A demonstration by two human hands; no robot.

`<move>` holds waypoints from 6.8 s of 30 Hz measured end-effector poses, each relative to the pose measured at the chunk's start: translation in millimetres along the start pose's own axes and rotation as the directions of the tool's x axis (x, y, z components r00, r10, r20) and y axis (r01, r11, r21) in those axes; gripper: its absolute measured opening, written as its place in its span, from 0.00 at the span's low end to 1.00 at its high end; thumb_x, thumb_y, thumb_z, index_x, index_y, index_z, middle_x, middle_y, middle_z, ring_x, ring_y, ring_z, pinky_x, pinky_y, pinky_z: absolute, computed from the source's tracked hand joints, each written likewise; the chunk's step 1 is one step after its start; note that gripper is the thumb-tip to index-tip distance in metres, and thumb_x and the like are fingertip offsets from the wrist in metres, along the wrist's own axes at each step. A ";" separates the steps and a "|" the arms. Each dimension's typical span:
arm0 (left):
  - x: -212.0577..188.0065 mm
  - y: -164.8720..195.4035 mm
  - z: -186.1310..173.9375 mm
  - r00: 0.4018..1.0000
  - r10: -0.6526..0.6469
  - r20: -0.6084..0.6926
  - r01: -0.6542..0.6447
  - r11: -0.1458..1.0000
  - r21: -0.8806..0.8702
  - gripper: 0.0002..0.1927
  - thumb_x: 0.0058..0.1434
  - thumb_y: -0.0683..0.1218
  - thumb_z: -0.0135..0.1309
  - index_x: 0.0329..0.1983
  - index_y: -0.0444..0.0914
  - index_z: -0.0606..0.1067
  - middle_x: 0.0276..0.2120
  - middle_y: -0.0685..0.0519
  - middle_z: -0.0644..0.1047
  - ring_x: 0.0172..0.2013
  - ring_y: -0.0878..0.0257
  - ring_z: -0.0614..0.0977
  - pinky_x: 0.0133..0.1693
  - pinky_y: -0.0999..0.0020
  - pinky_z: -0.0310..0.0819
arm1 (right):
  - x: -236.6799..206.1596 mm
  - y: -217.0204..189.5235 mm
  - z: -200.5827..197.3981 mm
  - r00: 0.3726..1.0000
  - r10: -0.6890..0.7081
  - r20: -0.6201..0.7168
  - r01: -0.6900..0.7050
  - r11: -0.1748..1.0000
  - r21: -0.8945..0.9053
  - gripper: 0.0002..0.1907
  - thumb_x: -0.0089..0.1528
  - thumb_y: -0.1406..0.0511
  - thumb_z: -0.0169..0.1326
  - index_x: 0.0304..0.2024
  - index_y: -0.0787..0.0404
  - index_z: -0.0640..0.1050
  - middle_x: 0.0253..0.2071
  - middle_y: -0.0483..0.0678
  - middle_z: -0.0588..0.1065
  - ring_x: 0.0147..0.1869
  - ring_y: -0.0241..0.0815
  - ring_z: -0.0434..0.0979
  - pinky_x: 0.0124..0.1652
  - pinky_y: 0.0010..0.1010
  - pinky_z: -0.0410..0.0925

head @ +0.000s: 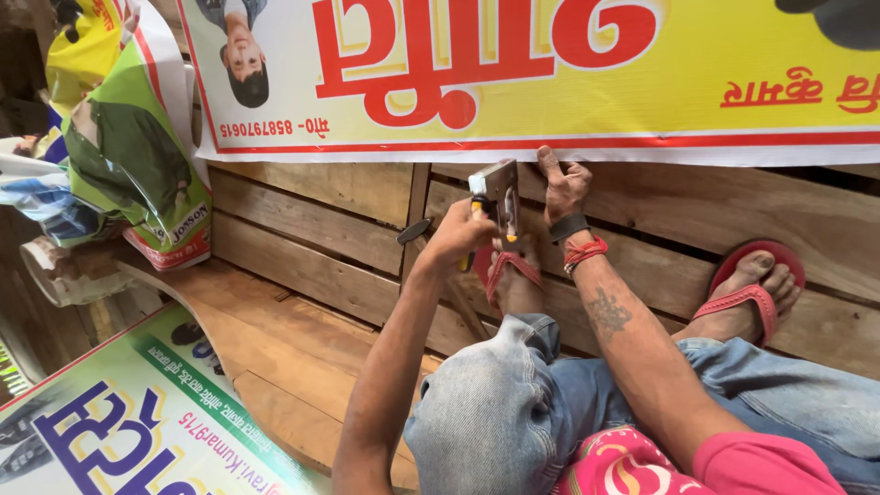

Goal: The person staples a printed banner onto a wooden bench using a handheld stapler. They repeatedly position the stapler along the banner's edge and press down to secure it in place.

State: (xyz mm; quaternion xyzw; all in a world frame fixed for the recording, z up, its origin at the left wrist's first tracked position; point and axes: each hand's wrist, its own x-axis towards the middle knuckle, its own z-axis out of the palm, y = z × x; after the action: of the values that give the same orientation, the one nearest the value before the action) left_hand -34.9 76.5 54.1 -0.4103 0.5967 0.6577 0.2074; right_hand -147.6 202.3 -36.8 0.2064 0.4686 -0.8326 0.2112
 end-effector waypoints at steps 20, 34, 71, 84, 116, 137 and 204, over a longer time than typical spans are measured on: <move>-18.7 -12.4 52.4 0.879 0.303 -0.368 0.007 0.764 0.646 0.11 0.61 0.52 0.62 0.38 0.40 0.81 0.26 0.52 0.82 0.27 0.60 0.83 0.34 0.59 0.79 | -0.4 6.1 -1.3 0.999 0.032 -0.027 -0.033 0.999 -0.027 0.12 0.61 0.62 0.67 0.25 0.58 0.81 0.31 0.44 0.80 0.34 0.31 0.76 0.38 0.23 0.69; -9.5 36.3 11.8 1.000 0.023 -0.019 -0.014 0.924 0.382 0.14 0.49 0.39 0.55 0.40 0.32 0.75 0.30 0.48 0.81 0.32 0.61 0.85 0.38 0.65 0.81 | -1.4 -0.7 0.4 1.000 -0.006 0.028 0.006 1.000 0.009 0.14 0.60 0.62 0.69 0.22 0.57 0.79 0.29 0.42 0.80 0.32 0.29 0.77 0.36 0.22 0.70; 21.0 0.0 30.5 0.948 0.276 -0.156 -0.107 0.743 0.661 0.21 0.54 0.52 0.65 0.48 0.39 0.79 0.35 0.42 0.82 0.35 0.55 0.83 0.39 0.60 0.77 | -0.7 17.6 -6.8 0.999 -0.041 0.019 0.043 0.991 -0.123 0.11 0.63 0.62 0.65 0.29 0.59 0.80 0.31 0.38 0.77 0.33 0.28 0.73 0.36 0.23 0.67; -15.6 -57.4 -10.8 0.679 0.338 -0.651 0.353 0.627 0.695 0.33 0.45 0.55 0.66 0.55 0.39 0.74 0.48 0.42 0.76 0.52 0.44 0.76 0.54 0.44 0.66 | 24.7 -3.5 -48.6 0.902 -0.262 -0.343 0.185 0.952 -0.242 0.36 0.64 0.55 0.67 0.15 0.52 0.55 0.18 0.33 0.55 0.24 0.29 0.47 0.26 0.30 0.45; -67.3 -150.2 3.7 0.624 0.176 -0.762 0.486 0.676 0.554 0.42 0.57 0.62 0.63 0.68 0.40 0.61 0.51 0.39 0.73 0.48 0.41 0.78 0.44 0.38 0.72 | 32.0 56.1 19.3 0.971 -0.102 -0.215 -0.002 0.899 -0.437 0.37 0.54 0.51 0.75 0.17 0.51 0.56 0.20 0.36 0.58 0.25 0.35 0.51 0.26 0.33 0.57; -68.5 -100.8 12.6 0.700 0.327 -0.635 -0.187 0.942 0.279 0.30 0.66 0.48 0.41 0.71 0.32 0.64 0.50 0.37 0.78 0.50 0.47 0.84 0.53 0.55 0.81 | 37.2 51.8 16.1 0.998 -0.060 0.008 0.059 0.952 -0.301 0.19 0.63 0.61 0.74 0.39 0.66 0.78 0.41 0.49 0.79 0.43 0.40 0.76 0.44 0.31 0.77; 119.7 70.8 -7.8 0.665 -0.053 -0.745 -0.523 0.679 -0.515 0.14 0.65 0.45 0.58 0.46 0.28 0.78 0.44 0.45 0.81 0.41 0.60 0.80 0.45 0.58 0.75 | 42.8 -54.8 -36.5 0.904 0.168 -0.394 -0.049 0.955 0.294 0.17 0.60 0.61 0.65 0.50 0.57 0.78 0.48 0.46 0.77 0.47 0.43 0.79 0.42 0.42 0.73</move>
State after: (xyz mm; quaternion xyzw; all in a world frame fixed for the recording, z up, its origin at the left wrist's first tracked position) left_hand -155.7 28.7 3.8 -0.5874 0.3876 0.6425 -0.3033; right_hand -207.5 253.1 -39.3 0.4319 0.3691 -0.8138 0.1222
